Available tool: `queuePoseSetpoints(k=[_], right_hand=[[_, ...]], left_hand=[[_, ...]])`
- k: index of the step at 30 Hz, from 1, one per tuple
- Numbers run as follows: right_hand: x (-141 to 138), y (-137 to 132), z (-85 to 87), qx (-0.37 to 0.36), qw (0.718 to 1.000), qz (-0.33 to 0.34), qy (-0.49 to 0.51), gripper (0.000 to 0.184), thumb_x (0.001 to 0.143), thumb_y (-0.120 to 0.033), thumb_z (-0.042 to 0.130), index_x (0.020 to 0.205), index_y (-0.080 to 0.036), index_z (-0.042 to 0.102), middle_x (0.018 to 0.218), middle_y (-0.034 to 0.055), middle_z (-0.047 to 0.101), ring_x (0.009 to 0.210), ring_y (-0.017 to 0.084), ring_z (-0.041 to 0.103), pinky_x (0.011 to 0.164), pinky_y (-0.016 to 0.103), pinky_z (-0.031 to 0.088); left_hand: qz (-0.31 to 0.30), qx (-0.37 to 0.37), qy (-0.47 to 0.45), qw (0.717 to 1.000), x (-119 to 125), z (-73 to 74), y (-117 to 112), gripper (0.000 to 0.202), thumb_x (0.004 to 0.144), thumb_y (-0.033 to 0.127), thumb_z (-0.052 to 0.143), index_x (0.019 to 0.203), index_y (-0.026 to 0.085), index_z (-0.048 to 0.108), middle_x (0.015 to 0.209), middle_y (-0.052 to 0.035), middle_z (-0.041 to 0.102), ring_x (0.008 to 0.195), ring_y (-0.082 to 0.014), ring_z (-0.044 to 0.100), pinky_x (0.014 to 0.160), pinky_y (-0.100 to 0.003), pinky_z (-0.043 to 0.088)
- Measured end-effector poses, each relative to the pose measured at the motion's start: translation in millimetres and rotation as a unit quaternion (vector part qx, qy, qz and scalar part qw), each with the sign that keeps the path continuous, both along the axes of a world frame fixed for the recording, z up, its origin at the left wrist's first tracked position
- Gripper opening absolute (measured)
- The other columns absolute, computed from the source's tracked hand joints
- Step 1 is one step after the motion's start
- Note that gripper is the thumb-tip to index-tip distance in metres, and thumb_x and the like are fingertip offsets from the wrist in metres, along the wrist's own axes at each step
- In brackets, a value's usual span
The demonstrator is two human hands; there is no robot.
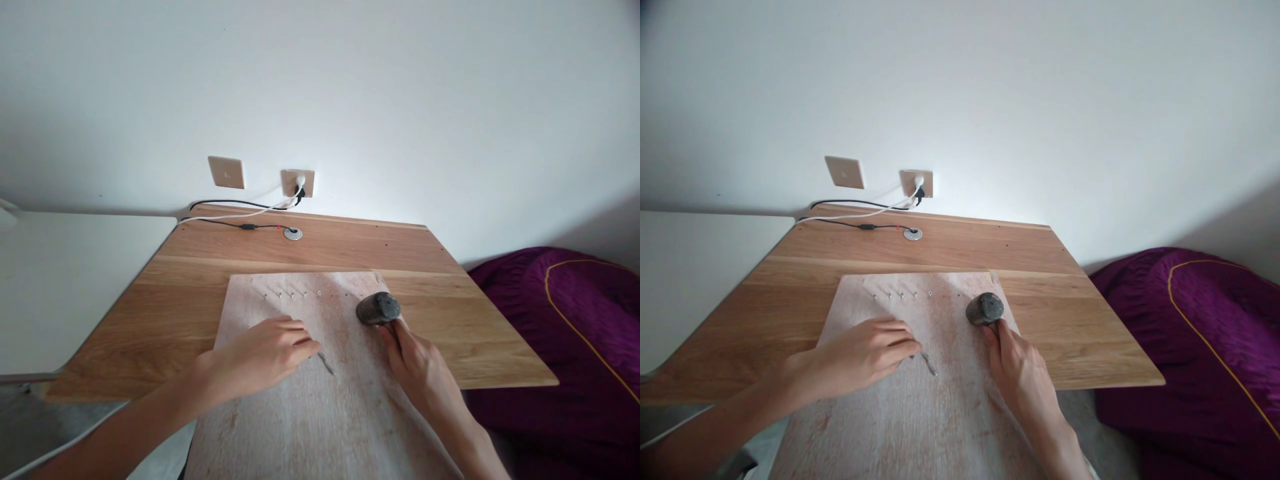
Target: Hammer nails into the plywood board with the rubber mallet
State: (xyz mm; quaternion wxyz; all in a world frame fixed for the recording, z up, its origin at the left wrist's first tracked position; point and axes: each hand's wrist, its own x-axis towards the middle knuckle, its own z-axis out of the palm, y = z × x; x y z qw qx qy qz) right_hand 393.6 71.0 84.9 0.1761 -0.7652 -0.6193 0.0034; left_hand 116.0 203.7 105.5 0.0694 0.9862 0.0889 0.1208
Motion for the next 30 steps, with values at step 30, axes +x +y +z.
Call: queuePoseSetpoints(k=[30], right_hand=[[0.6, 4.9, 7.0, -0.064, 0.996, -0.022, 0.052, 0.025, 0.110, -0.033, 0.036, 0.099, -0.023, 0.056, 0.079, 0.0082, 0.075, 0.070, 0.025, 0.074, 0.057, 0.030, 0.036]], left_hand=[[0.147, -0.248, -0.087, 0.954, 92.2, -20.1, 71.9, 0.014, 0.088, 0.009, 0.063, 0.088, 0.018, 0.074, 0.080, 0.0000, 0.074, 0.072, -0.0147, 0.067, 0.068, -0.025, 0.043]])
